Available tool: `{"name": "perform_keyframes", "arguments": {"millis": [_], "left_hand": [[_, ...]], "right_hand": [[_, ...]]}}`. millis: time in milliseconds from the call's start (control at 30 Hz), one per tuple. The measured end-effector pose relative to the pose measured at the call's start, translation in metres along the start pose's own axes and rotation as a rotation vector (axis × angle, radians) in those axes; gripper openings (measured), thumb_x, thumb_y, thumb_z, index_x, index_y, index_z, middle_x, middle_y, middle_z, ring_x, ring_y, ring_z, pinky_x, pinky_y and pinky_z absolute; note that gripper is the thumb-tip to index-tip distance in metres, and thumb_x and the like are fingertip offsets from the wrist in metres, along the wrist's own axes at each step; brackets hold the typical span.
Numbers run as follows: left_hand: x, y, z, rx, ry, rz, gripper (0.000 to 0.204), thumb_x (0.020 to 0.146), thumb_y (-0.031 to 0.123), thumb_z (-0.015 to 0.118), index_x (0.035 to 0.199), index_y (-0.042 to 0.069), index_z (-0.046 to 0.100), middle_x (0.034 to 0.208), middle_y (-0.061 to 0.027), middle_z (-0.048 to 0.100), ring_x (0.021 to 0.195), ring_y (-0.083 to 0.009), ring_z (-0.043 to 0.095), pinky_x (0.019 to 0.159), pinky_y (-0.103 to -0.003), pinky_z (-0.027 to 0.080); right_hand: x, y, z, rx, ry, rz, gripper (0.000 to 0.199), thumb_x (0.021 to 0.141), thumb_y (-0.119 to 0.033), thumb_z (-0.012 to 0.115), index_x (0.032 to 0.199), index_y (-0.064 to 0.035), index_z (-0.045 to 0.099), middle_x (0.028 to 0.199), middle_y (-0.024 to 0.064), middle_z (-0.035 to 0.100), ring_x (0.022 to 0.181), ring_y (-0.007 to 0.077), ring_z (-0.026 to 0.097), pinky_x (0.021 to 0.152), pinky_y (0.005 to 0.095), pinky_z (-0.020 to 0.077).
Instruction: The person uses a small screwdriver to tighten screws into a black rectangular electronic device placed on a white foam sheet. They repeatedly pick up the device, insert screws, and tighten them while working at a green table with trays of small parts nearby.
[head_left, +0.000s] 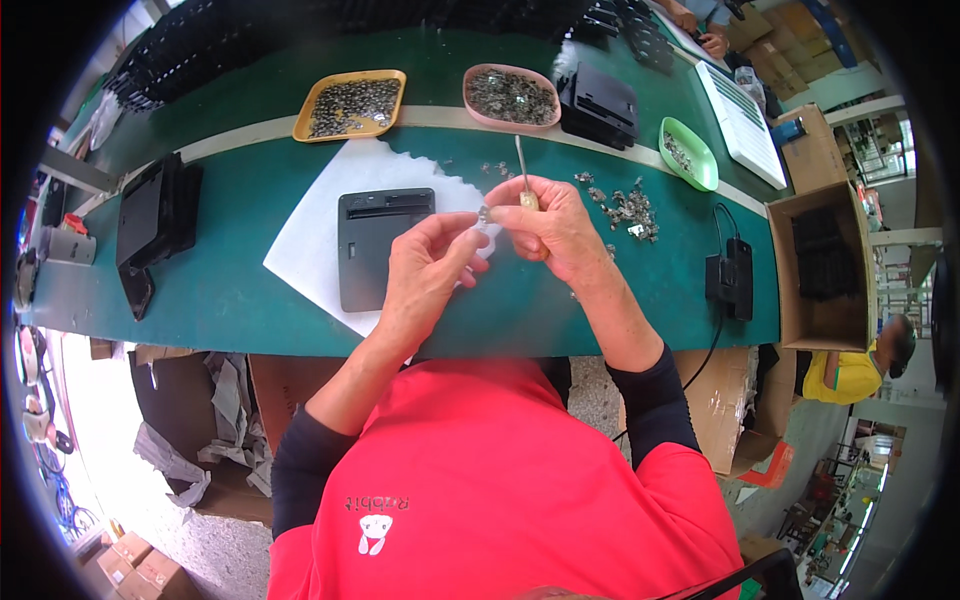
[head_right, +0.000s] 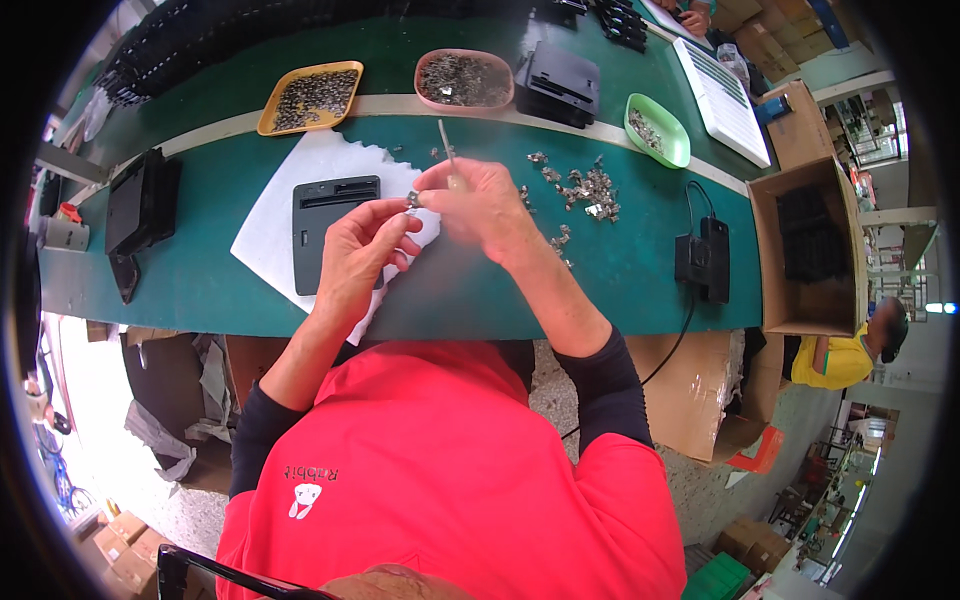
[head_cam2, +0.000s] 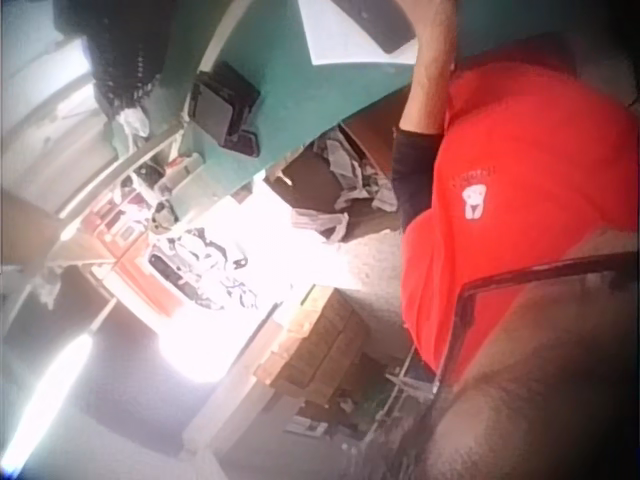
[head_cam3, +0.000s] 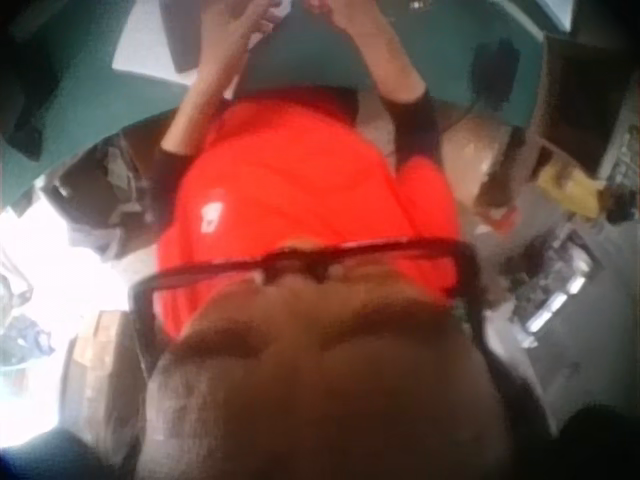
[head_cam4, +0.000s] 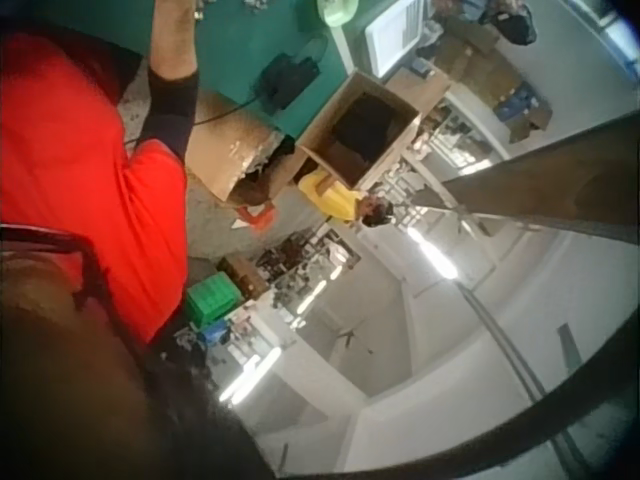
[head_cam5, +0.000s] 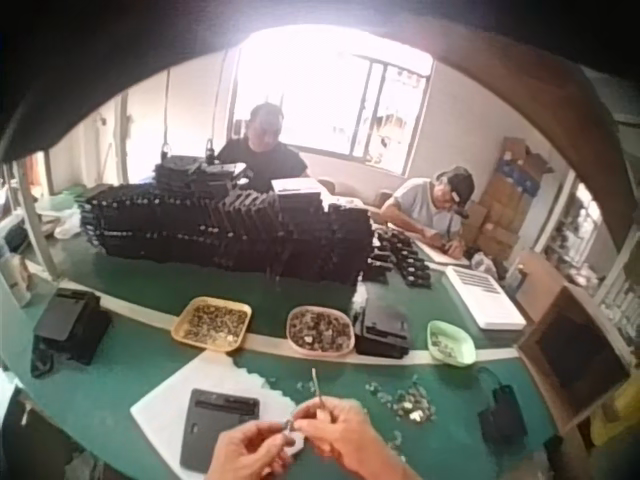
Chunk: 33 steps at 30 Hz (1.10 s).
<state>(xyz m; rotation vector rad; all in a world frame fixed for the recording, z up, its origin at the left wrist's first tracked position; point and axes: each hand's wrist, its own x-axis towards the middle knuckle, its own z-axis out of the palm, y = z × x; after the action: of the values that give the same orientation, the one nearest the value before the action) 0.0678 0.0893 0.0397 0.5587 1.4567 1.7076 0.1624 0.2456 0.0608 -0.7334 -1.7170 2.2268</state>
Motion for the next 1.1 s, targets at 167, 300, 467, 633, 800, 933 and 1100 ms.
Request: {"name": "perform_keyframes", "arguments": {"millis": [167,300,467,633,800,933,1100], "left_hand": [[0.003,-0.009,0.008,-0.052,-0.032,-0.076,0.026,0.092,0.020,0.066,0.104,-0.003,0.066,0.083,-0.0073,0.070,0.067,-0.0096,0.063,0.056,-0.022,0.049],[0.003,-0.011,0.008,-0.069,-0.042,-0.067,0.023,0.093,0.022,0.064,0.098,0.000,0.067,0.080,-0.0058,0.069,0.065,-0.0090,0.063,0.055,-0.022,0.048],[0.004,-0.012,0.010,0.246,0.037,0.061,0.019,0.098,0.020,0.057,0.095,0.002,0.063,0.072,-0.0022,0.062,0.061,-0.0072,0.058,0.052,-0.022,0.045],[0.010,-0.018,0.014,0.493,0.094,0.245,0.019,0.097,0.018,0.056,0.092,0.001,0.063,0.064,0.0002,0.057,0.054,-0.0056,0.054,0.049,-0.023,0.042],[0.019,-0.020,0.022,0.425,0.104,0.159,0.019,0.097,0.018,0.056,0.092,0.000,0.062,0.063,-0.0001,0.057,0.051,-0.0067,0.054,0.048,-0.023,0.042],[0.025,-0.020,0.019,0.322,0.076,0.040,0.019,0.096,0.018,0.057,0.092,0.000,0.063,0.062,-0.0014,0.057,0.051,-0.0078,0.055,0.048,-0.025,0.044],[0.043,-0.031,0.029,0.745,-0.040,0.293,0.021,0.095,0.017,0.059,0.092,-0.002,0.065,0.065,-0.0041,0.062,0.052,-0.0104,0.059,0.050,-0.026,0.048]], "right_hand": [[-0.012,0.004,0.011,-0.339,0.159,-0.190,0.013,0.081,-0.003,0.071,0.092,-0.0008,0.065,0.057,-0.0045,0.051,0.043,0.0019,0.041,0.038,0.0187,0.0295],[-0.014,0.011,0.011,-0.286,0.192,-0.265,0.011,0.081,-0.003,0.072,0.089,-0.0015,0.066,0.057,-0.0037,0.054,0.043,0.0019,0.043,0.038,0.0189,0.0301],[-0.012,0.024,0.015,-0.140,0.251,-0.235,0.011,0.081,-0.001,0.071,0.089,-0.0021,0.064,0.057,-0.0039,0.053,0.042,0.0027,0.042,0.037,0.0198,0.0293],[-0.013,0.026,0.018,0.032,0.337,-0.190,0.010,0.081,0.000,0.071,0.087,-0.0026,0.063,0.060,-0.0023,0.055,0.042,0.0041,0.042,0.037,0.0207,0.0294],[-0.005,0.033,-0.020,0.241,0.549,-0.231,0.012,0.080,-0.004,0.075,0.087,-0.0049,0.065,0.062,-0.0028,0.056,0.044,0.0039,0.044,0.038,0.0217,0.0322],[-0.020,0.019,-0.022,0.318,0.477,-0.328,0.019,0.082,-0.002,0.074,0.098,-0.0017,0.064,0.060,-0.0055,0.050,0.041,0.0026,0.038,0.037,0.0221,0.0281],[-0.020,0.028,-0.024,0.073,0.395,-0.275,0.022,0.088,-0.001,0.066,0.110,0.0008,0.064,0.075,0.0019,0.060,0.046,0.0032,0.042,0.039,0.0204,0.0343]]}}
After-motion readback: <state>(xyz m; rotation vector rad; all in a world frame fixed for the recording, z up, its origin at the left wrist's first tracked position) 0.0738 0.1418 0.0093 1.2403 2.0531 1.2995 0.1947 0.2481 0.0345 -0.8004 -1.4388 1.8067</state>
